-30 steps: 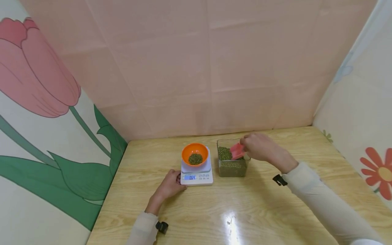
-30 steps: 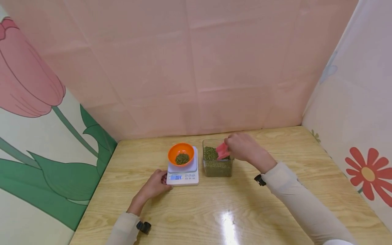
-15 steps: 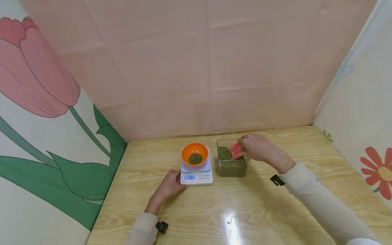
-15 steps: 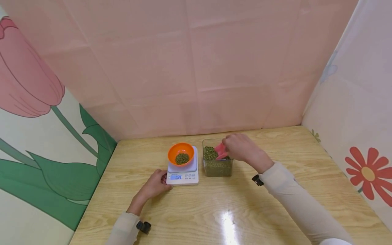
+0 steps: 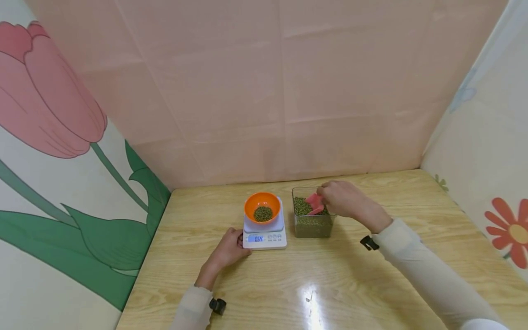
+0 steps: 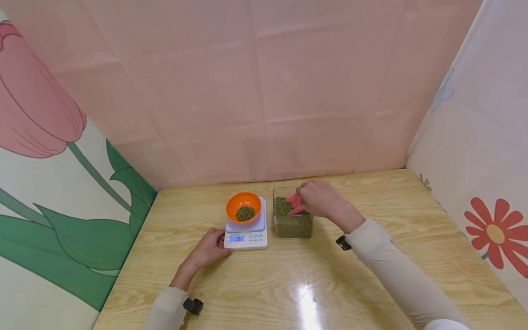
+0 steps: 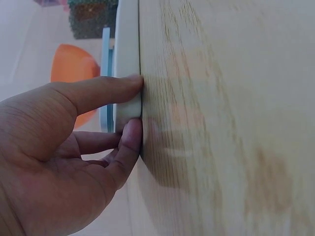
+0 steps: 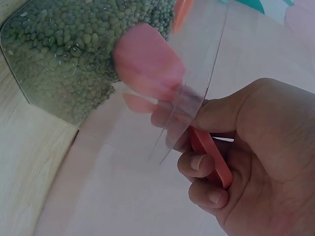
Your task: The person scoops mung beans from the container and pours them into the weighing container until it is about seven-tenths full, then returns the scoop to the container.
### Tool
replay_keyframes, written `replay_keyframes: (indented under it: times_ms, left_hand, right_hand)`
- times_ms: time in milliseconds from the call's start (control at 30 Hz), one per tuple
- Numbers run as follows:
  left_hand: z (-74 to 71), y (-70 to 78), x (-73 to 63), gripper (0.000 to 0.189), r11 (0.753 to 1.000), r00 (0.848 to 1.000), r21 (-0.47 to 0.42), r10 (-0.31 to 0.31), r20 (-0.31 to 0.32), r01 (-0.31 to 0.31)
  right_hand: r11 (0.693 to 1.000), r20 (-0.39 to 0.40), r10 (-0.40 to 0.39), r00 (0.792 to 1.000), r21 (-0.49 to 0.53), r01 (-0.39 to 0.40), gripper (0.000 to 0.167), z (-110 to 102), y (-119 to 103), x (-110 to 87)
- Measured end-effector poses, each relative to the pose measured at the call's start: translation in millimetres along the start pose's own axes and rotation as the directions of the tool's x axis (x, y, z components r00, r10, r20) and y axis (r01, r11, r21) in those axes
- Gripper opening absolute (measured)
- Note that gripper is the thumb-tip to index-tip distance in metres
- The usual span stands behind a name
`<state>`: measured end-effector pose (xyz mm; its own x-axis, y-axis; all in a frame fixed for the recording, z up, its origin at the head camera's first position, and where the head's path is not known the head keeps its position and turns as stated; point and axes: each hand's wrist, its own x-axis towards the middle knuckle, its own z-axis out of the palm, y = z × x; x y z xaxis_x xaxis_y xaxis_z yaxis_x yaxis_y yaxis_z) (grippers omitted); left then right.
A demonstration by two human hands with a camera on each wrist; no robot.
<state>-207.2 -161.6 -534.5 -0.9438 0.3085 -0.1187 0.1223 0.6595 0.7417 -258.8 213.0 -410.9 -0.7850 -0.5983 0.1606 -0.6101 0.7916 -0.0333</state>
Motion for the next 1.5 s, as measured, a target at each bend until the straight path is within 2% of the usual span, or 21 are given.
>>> replay_keyframes:
  times_ms: [1033,1267,1500]
  left_hand:
    - [-0.1,-1.1,0.6,0.059,0.999,1.0,-0.026,0.02,0.001,-0.02]
    - [0.1,-0.6,0.7,0.059,1.0,1.0,-0.02,0.008,0.004,-0.008]
    - [-0.4,-1.5,0.7,0.06,0.999,1.0,-0.032,0.025,0.002,-0.025]
  right_hand:
    - [1.0,-0.032,-0.022,0.999,0.0,0.022,0.023,15,-4,5.4]
    - [1.0,-0.017,-0.004,1.0,-0.009,0.004,0.025,17,-6,8.2]
    - [1.0,-0.023,-0.006,1.0,0.0,0.006,0.025,20,-7,11.4]
